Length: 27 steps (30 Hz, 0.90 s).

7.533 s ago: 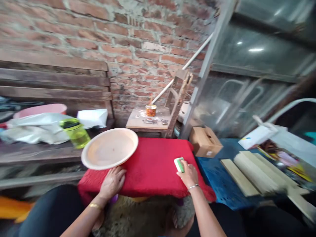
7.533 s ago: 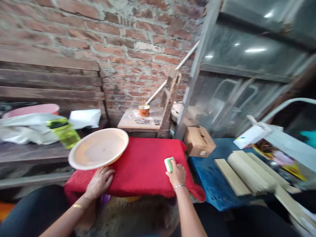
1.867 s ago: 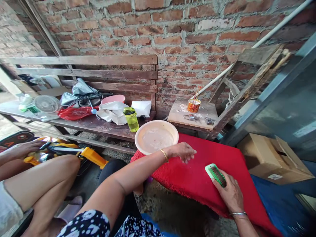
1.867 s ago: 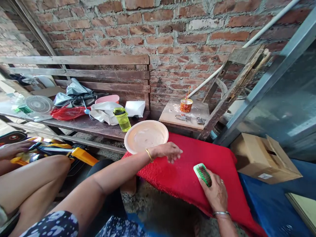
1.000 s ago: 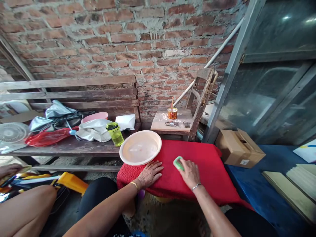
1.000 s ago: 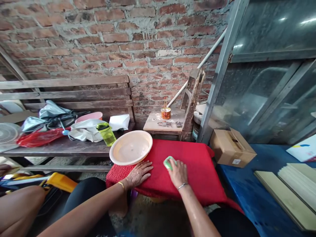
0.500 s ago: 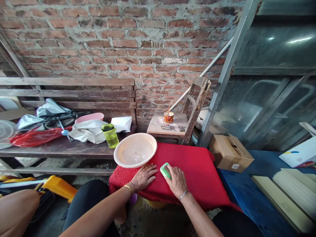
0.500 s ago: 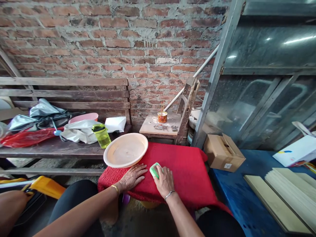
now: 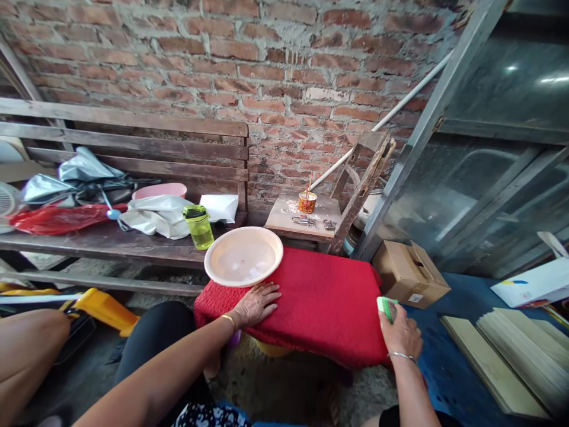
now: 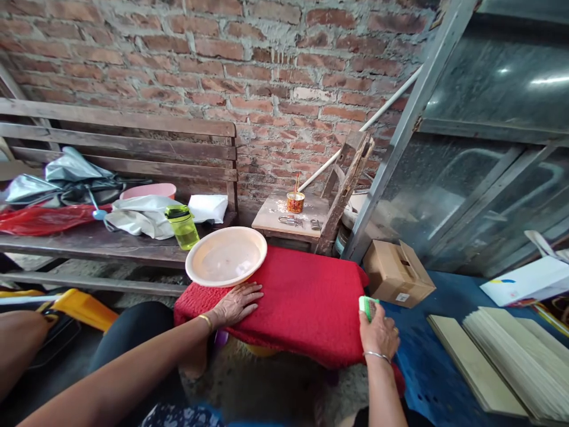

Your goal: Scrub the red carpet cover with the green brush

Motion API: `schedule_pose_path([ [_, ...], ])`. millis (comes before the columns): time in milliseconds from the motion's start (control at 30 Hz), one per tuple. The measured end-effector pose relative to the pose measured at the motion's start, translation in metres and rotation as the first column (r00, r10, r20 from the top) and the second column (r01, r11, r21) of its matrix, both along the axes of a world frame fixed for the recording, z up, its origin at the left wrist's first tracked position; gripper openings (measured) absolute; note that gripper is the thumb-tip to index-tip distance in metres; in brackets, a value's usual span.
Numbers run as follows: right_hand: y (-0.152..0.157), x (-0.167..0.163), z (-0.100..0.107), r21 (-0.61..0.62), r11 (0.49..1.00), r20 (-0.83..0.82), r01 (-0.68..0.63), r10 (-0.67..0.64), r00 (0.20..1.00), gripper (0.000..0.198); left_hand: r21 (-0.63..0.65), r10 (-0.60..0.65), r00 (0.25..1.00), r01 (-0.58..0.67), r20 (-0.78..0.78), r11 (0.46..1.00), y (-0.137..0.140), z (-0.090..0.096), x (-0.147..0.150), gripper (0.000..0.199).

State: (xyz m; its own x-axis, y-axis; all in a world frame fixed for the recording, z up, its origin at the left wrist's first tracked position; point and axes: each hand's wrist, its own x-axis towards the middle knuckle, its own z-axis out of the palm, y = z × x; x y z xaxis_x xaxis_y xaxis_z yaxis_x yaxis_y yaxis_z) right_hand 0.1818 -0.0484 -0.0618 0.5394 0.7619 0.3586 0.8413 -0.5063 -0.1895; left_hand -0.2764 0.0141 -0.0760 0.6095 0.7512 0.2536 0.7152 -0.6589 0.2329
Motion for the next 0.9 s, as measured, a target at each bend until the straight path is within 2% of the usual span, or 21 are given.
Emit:
schedule_pose_path([
  [67, -0.003, -0.037, -0.001, 0.053, 0.974, -0.050, -0.222, 0.225, 0.973, 0.053, 0.000, 0.001, 1.000, -0.001, 0.001, 1.000, 0.000, 0.000, 0.000, 0.038],
  [100, -0.005, -0.061, -0.003, 0.087, 0.932, -0.065, -0.352, 0.358, 0.932, 0.051, -0.002, 0.003, 1.000, -0.003, -0.003, 1.000, 0.000, 0.001, 0.001, 0.038],
  [167, -0.008, -0.112, -0.005, 0.127, 0.811, -0.057, -0.571, 0.581, 0.812, 0.046, -0.005, 0.008, 1.000, -0.008, -0.007, 1.000, -0.001, 0.001, 0.001, 0.039],
  [233, -0.011, -0.151, -0.007, 0.105, 0.717, -0.024, -0.689, 0.695, 0.719, 0.041, -0.007, 0.012, 1.000, -0.012, 0.002, 1.000, -0.001, 0.001, 0.000, 0.039],
  [267, -0.012, -0.161, -0.007, 0.080, 0.699, -0.006, -0.711, 0.713, 0.701, 0.040, -0.007, 0.014, 1.000, -0.014, 0.008, 1.000, -0.001, 0.000, 0.000, 0.039],
  [333, -0.012, -0.158, -0.004, 0.026, 0.717, 0.026, -0.696, 0.696, 0.718, 0.040, -0.008, 0.011, 1.000, -0.011, 0.014, 1.000, -0.001, 0.000, 0.000, 0.039],
  [400, -0.011, -0.124, 0.000, -0.024, 0.791, 0.059, -0.611, 0.611, 0.789, 0.042, -0.007, 0.007, 1.000, -0.007, 0.010, 1.000, -0.001, 0.000, 0.000, 0.039],
  [467, -0.012, -0.070, 0.004, -0.066, 0.899, 0.091, -0.433, 0.438, 0.895, 0.045, -0.011, 0.006, 1.000, -0.006, 0.003, 1.000, -0.001, 0.000, 0.001, 0.039],
  [533, -0.016, -0.017, 0.006, -0.079, 0.981, 0.105, -0.177, 0.185, 0.977, 0.050, -0.018, 0.008, 1.000, -0.008, 0.001, 1.000, -0.001, 0.001, 0.002, 0.039],
  [600, -0.021, 0.018, 0.007, -0.070, 0.997, 0.081, 0.020, -0.015, 0.997, 0.058, -0.028, 0.006, 1.000, -0.006, 0.011, 1.000, -0.001, 0.002, 0.003, 0.038],
  [633, -0.024, 0.025, 0.006, -0.055, 0.997, 0.055, 0.050, -0.047, 0.997, 0.062, -0.031, 0.006, 1.000, -0.005, 0.021, 1.000, -0.001, 0.002, 0.003, 0.038],
  [700, -0.029, 0.011, 0.006, 0.003, 0.999, -0.020, -0.050, 0.050, 0.999, 0.066, -0.032, 0.006, 0.999, -0.005, 0.042, 0.999, -0.001, 0.002, 0.003, 0.038],
  [767, -0.033, -0.030, 0.005, 0.104, 0.960, -0.093, -0.260, 0.269, 0.959, 0.064, -0.027, 0.010, 0.998, -0.009, 0.058, 1.000, -0.001, 0.000, 0.003, 0.038],
  [833, -0.037, -0.084, 0.003, 0.183, 0.866, -0.117, -0.465, 0.489, 0.865, 0.060, -0.022, 0.012, 0.998, -0.011, 0.064, 1.000, 0.000, -0.001, 0.003, 0.037],
  [900, -0.041, -0.130, 0.002, 0.181, 0.776, -0.093, -0.605, 0.626, 0.775, 0.053, -0.020, 0.010, 0.998, -0.008, 0.066, 1.000, 0.000, -0.002, 0.002, 0.037],
])
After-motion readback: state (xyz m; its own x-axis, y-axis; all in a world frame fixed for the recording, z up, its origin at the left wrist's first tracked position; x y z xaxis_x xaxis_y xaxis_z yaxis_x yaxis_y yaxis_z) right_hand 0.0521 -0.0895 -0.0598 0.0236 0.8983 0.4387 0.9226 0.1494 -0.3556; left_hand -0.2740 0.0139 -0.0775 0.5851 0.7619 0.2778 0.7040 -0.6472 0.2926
